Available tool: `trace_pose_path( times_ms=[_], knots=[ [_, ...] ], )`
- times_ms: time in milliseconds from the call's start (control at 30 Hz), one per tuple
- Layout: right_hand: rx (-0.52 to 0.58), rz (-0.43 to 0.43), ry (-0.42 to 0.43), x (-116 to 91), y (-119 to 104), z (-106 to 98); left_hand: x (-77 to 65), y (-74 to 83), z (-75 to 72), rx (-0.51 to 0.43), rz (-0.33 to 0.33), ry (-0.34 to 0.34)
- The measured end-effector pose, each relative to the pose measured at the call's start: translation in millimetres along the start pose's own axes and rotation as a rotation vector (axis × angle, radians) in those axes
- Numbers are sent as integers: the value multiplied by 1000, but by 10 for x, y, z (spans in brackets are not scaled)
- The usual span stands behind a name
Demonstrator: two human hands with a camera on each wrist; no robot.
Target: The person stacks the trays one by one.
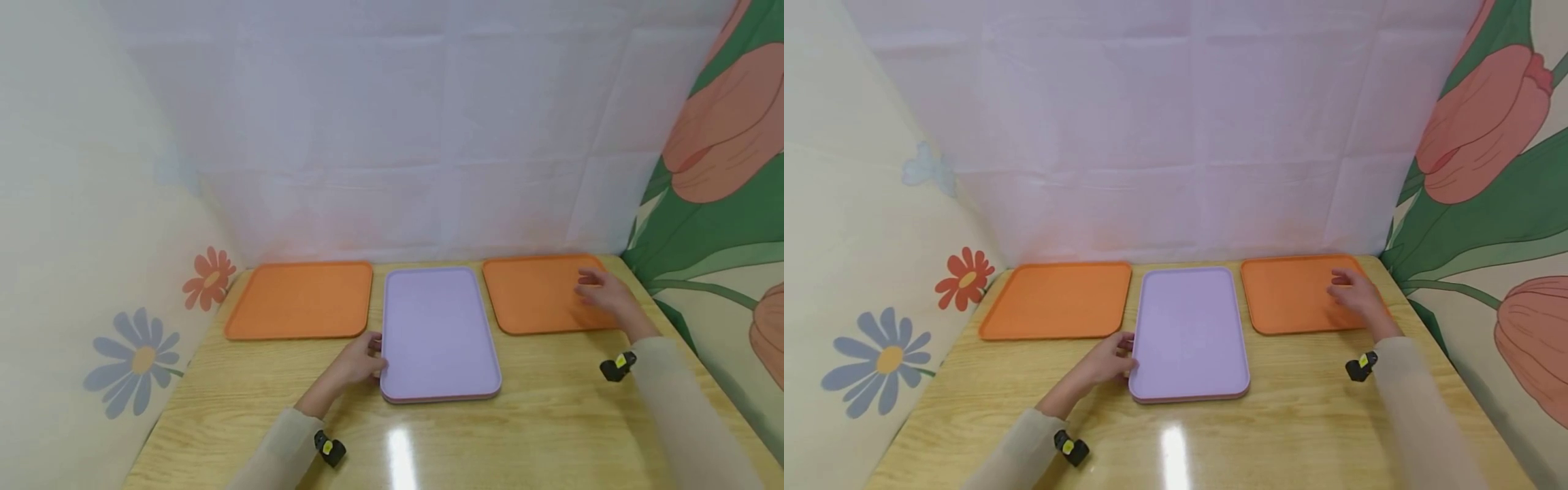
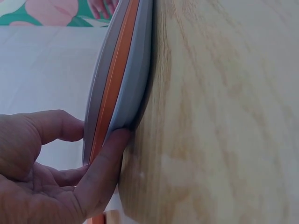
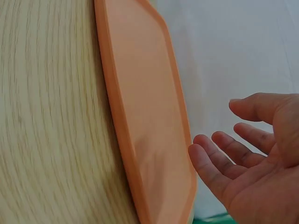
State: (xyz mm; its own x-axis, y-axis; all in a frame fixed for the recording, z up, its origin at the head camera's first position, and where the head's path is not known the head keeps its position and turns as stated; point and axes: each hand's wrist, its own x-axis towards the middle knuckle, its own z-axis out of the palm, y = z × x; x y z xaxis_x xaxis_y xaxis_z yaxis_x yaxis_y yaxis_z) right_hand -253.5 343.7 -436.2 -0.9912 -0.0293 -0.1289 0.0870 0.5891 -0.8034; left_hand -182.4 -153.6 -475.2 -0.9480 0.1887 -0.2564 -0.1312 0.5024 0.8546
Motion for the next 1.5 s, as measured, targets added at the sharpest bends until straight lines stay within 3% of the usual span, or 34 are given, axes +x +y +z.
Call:
trace_pose_path(
  times_ms=[400, 767, 1500],
  knots=[
    [-94, -16, 18, -153, 217, -311, -11, -14, 2, -30, -17, -10],
    [-237, 32, 43, -112, 445, -476, -29, 10, 10, -85, -24, -14],
    [-436, 77, -18, -159, 658, -513, -21, -1, 26, -95, -40, -25]
  ],
)
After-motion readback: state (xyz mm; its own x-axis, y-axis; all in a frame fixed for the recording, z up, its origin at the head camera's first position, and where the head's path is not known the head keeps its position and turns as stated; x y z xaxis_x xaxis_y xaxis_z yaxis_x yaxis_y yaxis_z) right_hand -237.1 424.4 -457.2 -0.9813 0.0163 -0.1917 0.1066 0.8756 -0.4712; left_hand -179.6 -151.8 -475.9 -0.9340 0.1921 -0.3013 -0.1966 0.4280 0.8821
